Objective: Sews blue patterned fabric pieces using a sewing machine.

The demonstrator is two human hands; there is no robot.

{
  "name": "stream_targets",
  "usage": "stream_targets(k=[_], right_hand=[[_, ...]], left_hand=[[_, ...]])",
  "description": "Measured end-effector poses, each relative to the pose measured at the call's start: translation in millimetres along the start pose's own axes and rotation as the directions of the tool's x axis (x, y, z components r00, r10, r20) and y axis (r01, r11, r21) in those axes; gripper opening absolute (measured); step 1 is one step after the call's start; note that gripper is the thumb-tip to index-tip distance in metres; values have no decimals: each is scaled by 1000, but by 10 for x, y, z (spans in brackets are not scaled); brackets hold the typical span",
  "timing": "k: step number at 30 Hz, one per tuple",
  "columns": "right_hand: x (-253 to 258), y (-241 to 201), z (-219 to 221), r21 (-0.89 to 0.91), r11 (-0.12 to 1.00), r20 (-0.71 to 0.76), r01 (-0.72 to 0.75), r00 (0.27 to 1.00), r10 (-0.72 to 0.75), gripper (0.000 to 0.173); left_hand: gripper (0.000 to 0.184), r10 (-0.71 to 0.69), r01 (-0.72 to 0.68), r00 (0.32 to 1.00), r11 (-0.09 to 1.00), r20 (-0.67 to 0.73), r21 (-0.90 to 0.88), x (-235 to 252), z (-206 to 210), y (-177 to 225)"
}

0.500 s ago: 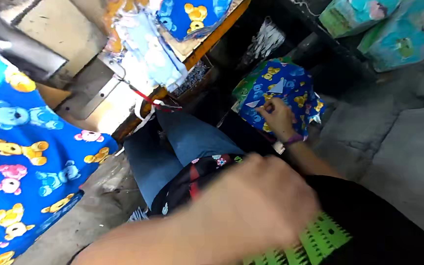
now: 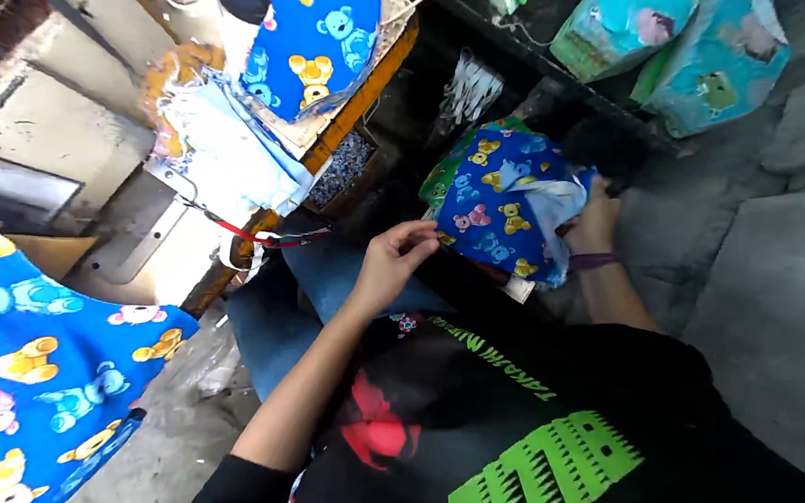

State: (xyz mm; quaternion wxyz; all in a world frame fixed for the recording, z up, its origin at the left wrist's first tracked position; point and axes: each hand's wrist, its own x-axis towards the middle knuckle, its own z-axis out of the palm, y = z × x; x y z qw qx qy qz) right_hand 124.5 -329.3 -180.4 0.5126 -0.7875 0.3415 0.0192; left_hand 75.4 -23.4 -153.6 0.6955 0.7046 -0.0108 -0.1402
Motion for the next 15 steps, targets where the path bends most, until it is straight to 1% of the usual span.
stream_targets(k=[1,2,3,4,5,6,7,8,9,10,11,12,13,14,15], right_hand=[[-233,-195,60,-64,991,126,118,986,-109,48],[-471,-369,145,-68,969,355,238,914,-199,37],[-700,-570,263,4,951,584,310,771,-253,27],[-886,-765,415,102,938,732,330,614,-295,19],[-1032,-945,571,212,926,811,312,472,-345,14],[-1159,-1101,716,310,912,845,268,362,-393,13],[-1278,-1229,835,384,898,861,216,267,-433,16],[-1387,-1339,939,446,876,862,184,172,-476,18],[-1486,-1442,1025,499,846,852,188,73,-519,16],[-1591,-1541,1099,546,810,828,214,4,-560,11],[-1709,-1638,1166,581,777,805,245,-34,-592,16],[-1825,-1734,1233,602,750,790,272,-66,-610,28],[-1936,-1823,1305,617,724,778,310,-98,-621,36],[-2042,-1891,1387,622,688,770,373,-134,-624,40],[-2132,-1926,1485,617,641,770,456,-183,-612,40]], left_hand=[[52,29,-29,1000,999,5,-17,-34,8,74],[79,69,-69,997,997,24,-17,-63,-10,162],[105,110,-110,992,994,58,-7,-86,-55,262],[125,140,-141,986,990,88,8,-112,-127,373],[133,154,-157,983,987,98,20,-163,-224,492],[131,156,-158,985,987,72,29,-254,-331,606],[117,167,-167,986,985,6,37,-370,-436,716],[92,204,-199,976,978,-71,69,-494,-550,818],[64,252,-231,956,962,-152,146,-624,-665,929],[40,304,-242,927,932,-217,271,-767,-775,1053],[23,375,-238,885,874,-275,424,-911,-868,1175],[13,456,-223,834,794,-310,566,-1051,-953,1286],[12,530,-200,784,708,-322,678,-1184,-1043,1396],[14,593,-175,740,626,-318,760,-1318,-1130,1516],[16,642,-158,701,563,-309,811,-1456,-1219,1638]])
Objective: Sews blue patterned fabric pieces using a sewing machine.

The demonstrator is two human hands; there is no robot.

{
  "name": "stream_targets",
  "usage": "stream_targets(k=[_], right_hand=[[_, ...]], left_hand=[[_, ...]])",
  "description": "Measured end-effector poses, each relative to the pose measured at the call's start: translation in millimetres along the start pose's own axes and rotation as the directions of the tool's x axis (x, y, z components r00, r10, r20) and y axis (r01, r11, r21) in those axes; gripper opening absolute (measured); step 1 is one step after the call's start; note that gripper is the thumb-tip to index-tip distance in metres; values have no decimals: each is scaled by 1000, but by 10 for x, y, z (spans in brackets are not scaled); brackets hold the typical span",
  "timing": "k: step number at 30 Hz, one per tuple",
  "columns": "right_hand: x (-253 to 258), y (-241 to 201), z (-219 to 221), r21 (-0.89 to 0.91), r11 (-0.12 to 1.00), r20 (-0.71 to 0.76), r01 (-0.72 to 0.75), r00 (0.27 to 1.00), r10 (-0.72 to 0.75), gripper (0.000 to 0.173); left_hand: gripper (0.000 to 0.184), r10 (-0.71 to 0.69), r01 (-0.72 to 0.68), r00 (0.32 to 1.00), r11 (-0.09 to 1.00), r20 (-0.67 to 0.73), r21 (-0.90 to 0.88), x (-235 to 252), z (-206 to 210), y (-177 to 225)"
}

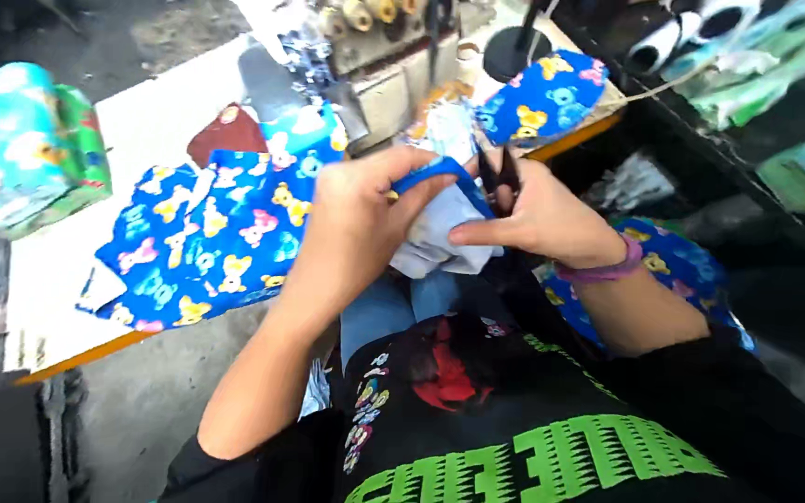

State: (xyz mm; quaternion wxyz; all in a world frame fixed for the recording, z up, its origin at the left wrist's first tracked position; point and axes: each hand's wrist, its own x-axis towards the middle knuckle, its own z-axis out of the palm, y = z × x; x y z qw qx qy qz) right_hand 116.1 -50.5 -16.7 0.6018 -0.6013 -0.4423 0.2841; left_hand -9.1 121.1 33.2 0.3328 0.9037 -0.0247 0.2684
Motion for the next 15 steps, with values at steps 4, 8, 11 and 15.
stream_targets(k=[4,8,11,15], right_hand=[[207,218,406,-357,925,120,-130,976,183,19],[181,444,465,-354,922,84,-156,977,198,19],[152,469,444,-261,948,45,-182,979,200,15],[309,350,374,-256,955,102,-147,979,178,9]], left_hand=[[17,52,-27,982,990,-180,141,-100,-740,29],[25,-37,228,916,868,-400,442,-604,-1270,-108],[29,-117,388,849,801,-515,457,-1142,-1493,-260],[34,-111,531,740,702,-664,475,-1468,-1772,-521]])
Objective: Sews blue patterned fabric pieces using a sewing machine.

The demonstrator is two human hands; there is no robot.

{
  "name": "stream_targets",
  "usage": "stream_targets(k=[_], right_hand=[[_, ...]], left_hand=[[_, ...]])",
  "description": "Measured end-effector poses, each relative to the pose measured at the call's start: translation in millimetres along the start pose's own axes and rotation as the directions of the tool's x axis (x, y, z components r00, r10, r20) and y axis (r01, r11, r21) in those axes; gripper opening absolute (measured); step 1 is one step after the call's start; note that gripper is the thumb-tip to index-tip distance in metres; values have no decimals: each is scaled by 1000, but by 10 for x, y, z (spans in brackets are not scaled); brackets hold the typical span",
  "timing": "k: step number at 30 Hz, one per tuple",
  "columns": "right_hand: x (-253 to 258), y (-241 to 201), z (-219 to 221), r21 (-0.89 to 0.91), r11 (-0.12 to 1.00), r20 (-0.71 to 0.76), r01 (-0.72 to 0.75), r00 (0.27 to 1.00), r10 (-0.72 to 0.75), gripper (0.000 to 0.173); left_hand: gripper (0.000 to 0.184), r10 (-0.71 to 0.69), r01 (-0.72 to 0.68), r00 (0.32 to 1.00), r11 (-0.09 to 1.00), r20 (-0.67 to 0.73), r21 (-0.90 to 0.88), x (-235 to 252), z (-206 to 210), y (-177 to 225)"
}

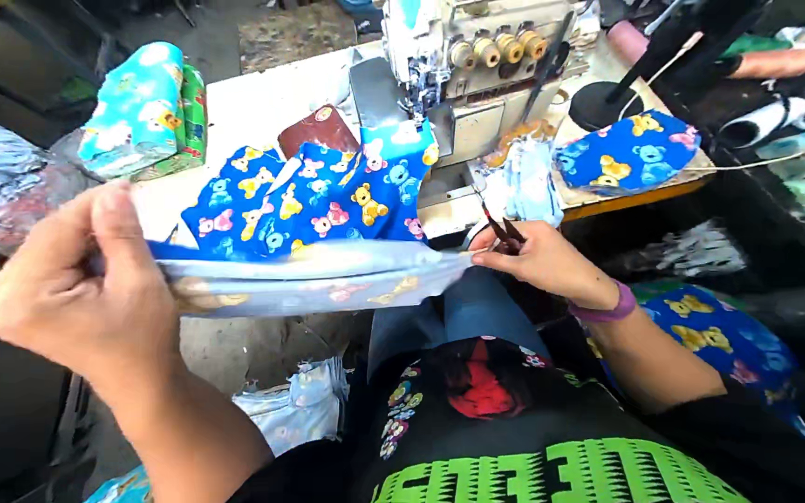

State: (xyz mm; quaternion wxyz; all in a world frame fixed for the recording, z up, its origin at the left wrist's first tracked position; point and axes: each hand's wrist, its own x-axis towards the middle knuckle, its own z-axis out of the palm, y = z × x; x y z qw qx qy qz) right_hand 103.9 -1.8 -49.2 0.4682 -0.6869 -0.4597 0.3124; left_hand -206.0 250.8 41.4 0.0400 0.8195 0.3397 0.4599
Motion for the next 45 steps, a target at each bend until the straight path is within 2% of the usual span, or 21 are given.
stream_targets(k=[3,6,8,9,11,12,14,15,17,20,21,22,25,29,32,34,37,39,41,43,45], right_hand=[[233,-246,-117,-35,993,108,112,988,-108,19],[588,-455,-178,-82,978,62,193,980,-188,10],[895,-465,-150,-26,988,-14,153,988,-153,8],[1053,-438,-121,21,993,-33,113,993,-112,10],[1311,-339,-63,121,991,-72,57,996,-49,11],[1407,-293,-52,170,984,-83,53,996,-39,10],[1534,-244,-25,279,960,-96,19,995,8,6],[1570,-236,-22,349,937,-93,-20,994,56,8],[1562,-201,-47,483,871,-65,-88,989,136,21],[1408,-78,-60,503,856,-1,-116,991,135,12],[1371,-38,-46,467,876,7,-120,991,132,19],[1346,-3,-18,438,892,-6,-111,992,126,21],[1296,-8,34,465,885,-115,-34,988,99,5],[1148,-61,82,491,871,-136,25,989,49,7],[1016,-11,233,523,853,-140,-4,986,91,12],[1015,-11,269,507,861,-225,40,970,88,18],[1223,85,325,305,946,-421,110,906,31,30],[1359,240,381,153,985,-498,80,867,8,39],[1367,340,402,129,992,-500,13,864,54,46],[1265,410,409,115,993,-476,-24,876,76,44],[1225,420,367,17,999,-523,35,852,-21,37]], left_hand=[[38,19,-10,997,993,-76,121,251,121,-140],[35,278,-242,936,954,-216,177,659,504,-419],[32,359,-309,922,908,-143,283,945,840,-610],[34,294,-273,955,920,-35,281,1059,1009,-628],[39,124,-149,971,982,203,113,1172,1313,-289],[38,102,-90,955,994,277,-56,1130,1481,-2],[30,192,15,877,905,440,-424,854,1828,536],[25,278,66,803,838,528,-542,738,1977,702],[19,395,93,718,762,573,-641,654,2237,797],[10,422,34,717,774,555,-633,660,2242,757],[10,429,6,717,784,550,-621,644,2207,765],[11,441,-20,716,787,541,-617,622,2182,777],[14,440,-26,713,795,546,-607,575,2109,808],[10,382,-2,788,786,483,-618,509,1978,858],[13,390,-113,813,835,433,-539,432,1939,857],[15,429,-214,813,849,394,-483,460,1992,841],[17,473,-341,829,850,298,-402,526,2357,724],[21,413,-291,840,890,351,-350,521,2633,606],[31,297,-140,829,931,474,-338,524,2673,558],[26,274,-77,808,926,521,-369,455,2583,563],[16,306,-69,797,903,520,-425,372,2509,604]])
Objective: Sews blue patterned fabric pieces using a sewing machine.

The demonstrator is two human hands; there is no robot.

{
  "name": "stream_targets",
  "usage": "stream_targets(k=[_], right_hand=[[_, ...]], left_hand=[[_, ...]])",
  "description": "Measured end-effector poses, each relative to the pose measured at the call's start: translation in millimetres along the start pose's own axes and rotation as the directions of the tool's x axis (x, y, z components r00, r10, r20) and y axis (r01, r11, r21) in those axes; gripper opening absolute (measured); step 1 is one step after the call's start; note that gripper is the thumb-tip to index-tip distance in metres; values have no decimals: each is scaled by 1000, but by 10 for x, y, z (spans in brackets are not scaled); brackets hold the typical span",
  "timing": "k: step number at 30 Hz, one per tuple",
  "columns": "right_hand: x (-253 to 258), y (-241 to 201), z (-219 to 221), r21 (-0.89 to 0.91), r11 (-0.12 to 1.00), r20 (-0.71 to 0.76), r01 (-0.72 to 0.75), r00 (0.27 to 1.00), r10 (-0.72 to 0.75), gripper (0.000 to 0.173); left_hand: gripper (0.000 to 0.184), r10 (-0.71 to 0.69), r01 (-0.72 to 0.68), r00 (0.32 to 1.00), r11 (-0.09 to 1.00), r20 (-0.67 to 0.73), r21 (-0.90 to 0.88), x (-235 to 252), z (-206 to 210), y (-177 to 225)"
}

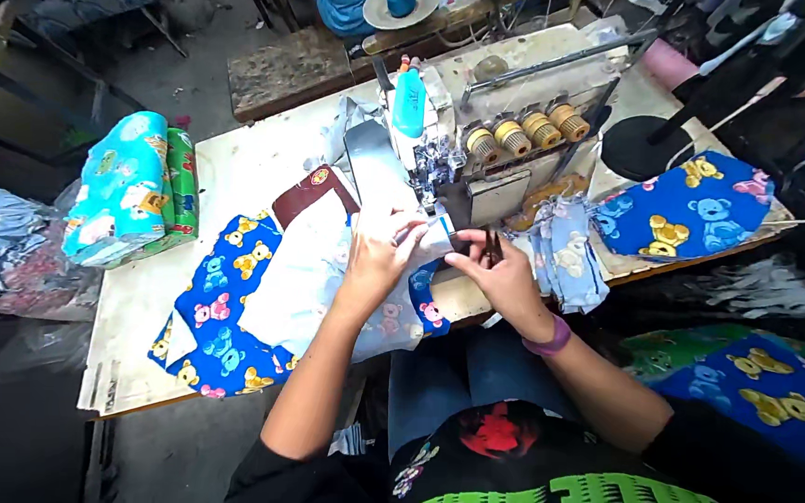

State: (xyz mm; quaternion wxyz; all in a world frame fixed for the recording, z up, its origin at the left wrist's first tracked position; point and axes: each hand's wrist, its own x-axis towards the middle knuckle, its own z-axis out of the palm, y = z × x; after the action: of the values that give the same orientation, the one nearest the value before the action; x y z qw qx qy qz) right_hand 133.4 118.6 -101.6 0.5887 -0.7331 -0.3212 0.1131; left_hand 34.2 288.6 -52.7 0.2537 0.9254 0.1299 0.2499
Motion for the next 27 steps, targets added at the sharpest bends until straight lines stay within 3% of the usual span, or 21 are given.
stream_targets(k=[3,6,8,11,13,21,25,27], right_hand=[[115,-148,-83,-48,991,9,121,993,-121,34],[276,-276,-103,91,993,137,77,986,-89,22],[320,-340,-120,223,975,202,-12,979,-34,10],[300,-415,-172,345,934,247,-96,969,8,9],[270,-409,-180,381,916,242,-124,970,31,6],[48,-172,-159,236,958,224,-164,968,110,23],[60,-183,-187,200,973,186,-111,980,74,43],[50,-81,-159,133,989,217,-57,976,27,63]], left_hand=[[15,106,-106,994,994,-23,-1,-92,35,92],[14,150,-152,988,986,-24,-69,-59,-49,203],[16,100,-94,994,988,41,-123,-42,-129,243],[27,-57,102,971,977,230,-189,-12,-286,301],[18,-89,131,977,966,192,-221,25,-297,315],[14,-135,153,987,950,83,-272,69,-197,293],[15,-75,76,997,995,8,-69,33,-202,329],[18,-84,84,996,996,36,5,29,-115,286]])
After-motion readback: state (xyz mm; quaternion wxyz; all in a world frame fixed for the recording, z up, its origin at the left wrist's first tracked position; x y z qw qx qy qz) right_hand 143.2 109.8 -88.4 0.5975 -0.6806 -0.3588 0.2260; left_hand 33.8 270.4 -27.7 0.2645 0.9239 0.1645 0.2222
